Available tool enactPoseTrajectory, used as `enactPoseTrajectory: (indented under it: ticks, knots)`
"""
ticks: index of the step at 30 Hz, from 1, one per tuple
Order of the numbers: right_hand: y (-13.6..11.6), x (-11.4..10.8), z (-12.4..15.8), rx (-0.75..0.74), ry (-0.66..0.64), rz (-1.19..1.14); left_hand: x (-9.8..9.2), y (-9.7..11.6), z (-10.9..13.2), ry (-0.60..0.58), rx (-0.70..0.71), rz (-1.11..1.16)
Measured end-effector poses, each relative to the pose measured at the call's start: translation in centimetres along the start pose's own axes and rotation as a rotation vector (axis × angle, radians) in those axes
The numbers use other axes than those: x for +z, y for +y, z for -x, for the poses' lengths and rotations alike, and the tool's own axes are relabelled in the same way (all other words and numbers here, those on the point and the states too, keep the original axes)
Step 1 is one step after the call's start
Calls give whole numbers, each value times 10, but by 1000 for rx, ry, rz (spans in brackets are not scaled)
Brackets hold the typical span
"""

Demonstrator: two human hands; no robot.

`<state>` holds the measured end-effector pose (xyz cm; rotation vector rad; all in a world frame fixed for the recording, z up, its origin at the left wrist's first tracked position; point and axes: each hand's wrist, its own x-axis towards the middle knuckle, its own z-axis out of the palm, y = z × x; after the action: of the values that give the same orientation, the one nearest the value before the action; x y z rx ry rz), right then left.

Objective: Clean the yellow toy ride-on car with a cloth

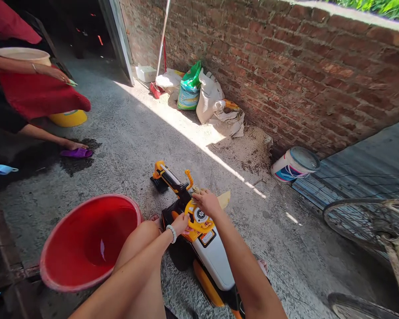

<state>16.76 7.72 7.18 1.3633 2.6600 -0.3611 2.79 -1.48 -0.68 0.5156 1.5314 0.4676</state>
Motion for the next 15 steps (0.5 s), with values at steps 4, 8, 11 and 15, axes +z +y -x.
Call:
enactPoseTrajectory:
  ticks: [4,8,11,15]
  knots:
    - [-10,7,-26,-35,-141,53,0,-2,-4,24,4,-21]
    - [7,16,-15,144,-125,-9,0,-4,-5,40,32,-46]
    - [23,29,10,393,-53,-94,1,-5,-6,46,42,-68]
    - [24,65,59,724,94,-362,2,-7,-10,34,29,-6]
